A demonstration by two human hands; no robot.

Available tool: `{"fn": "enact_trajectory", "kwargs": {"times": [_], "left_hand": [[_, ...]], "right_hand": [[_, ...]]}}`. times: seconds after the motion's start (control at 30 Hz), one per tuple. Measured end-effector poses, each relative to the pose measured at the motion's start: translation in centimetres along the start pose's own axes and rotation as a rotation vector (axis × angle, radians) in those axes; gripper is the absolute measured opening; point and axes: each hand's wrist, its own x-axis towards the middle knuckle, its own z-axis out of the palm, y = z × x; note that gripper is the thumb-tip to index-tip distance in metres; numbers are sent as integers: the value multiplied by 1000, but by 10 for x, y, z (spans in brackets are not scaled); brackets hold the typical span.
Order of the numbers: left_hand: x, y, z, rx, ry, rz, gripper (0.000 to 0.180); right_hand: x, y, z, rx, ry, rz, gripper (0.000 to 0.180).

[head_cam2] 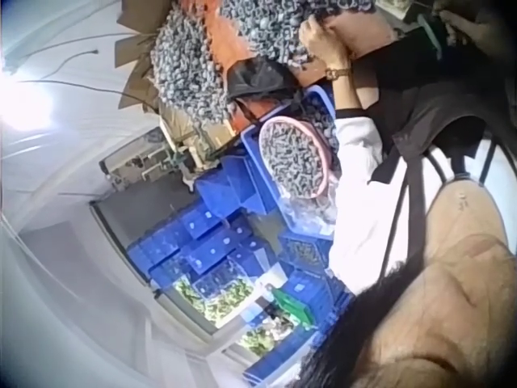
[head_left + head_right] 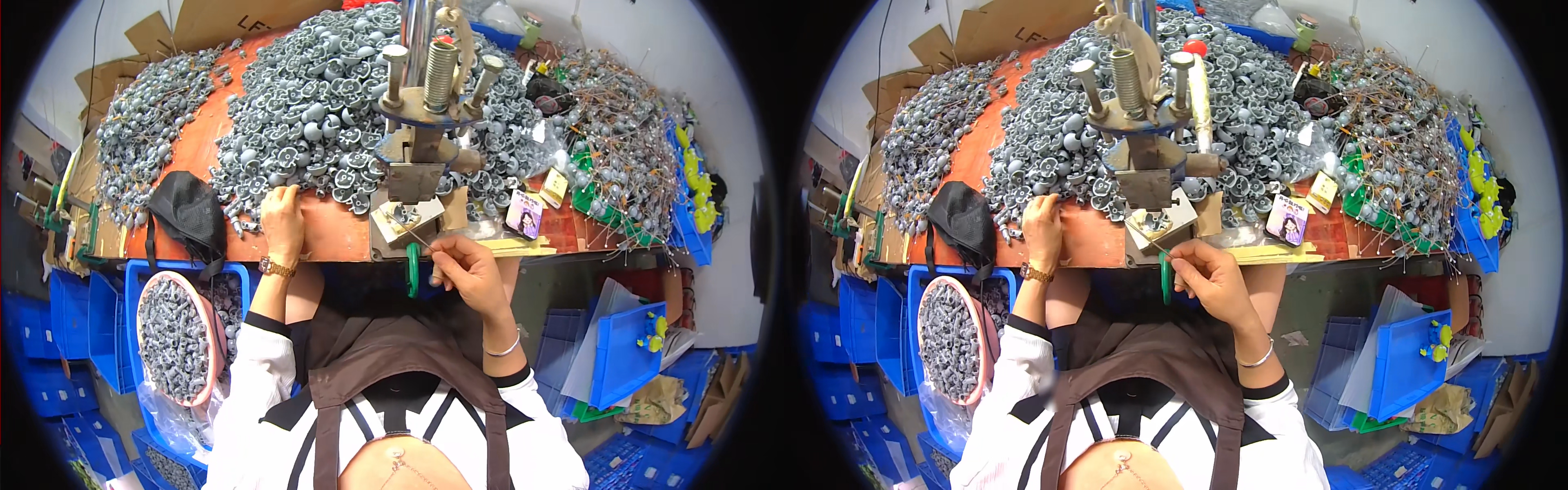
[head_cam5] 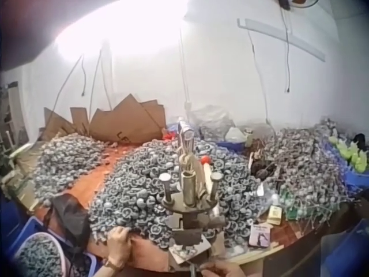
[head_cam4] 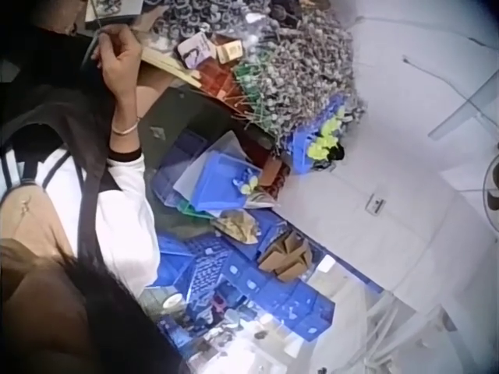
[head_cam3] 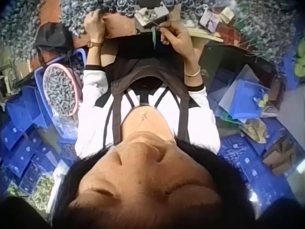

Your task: Assemble small metal components using a manual hand-operated press machine.

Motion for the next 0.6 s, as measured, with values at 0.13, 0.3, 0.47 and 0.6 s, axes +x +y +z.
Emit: {"fn": "enact_trajectory", "kwargs": {"times": [0.13, 0.3, 0.47, 0.6], "left_hand": [[-8, 31, -5, -594, 212, -113, 13], [-35, 102, -28, -1781, -54, -714, 11], [-48, 121, -34, -1866, -82, -755, 11], [-47, 129, -40, -1872, -64, -702, 11]], "right_hand": [[0, 16, 6, -131, -4, 17, 11], [10, 36, 27, -219, 28, -100, 20], [10, 36, 33, -204, 67, -93, 21], [8, 33, 31, -191, 82, -71, 21]]}}
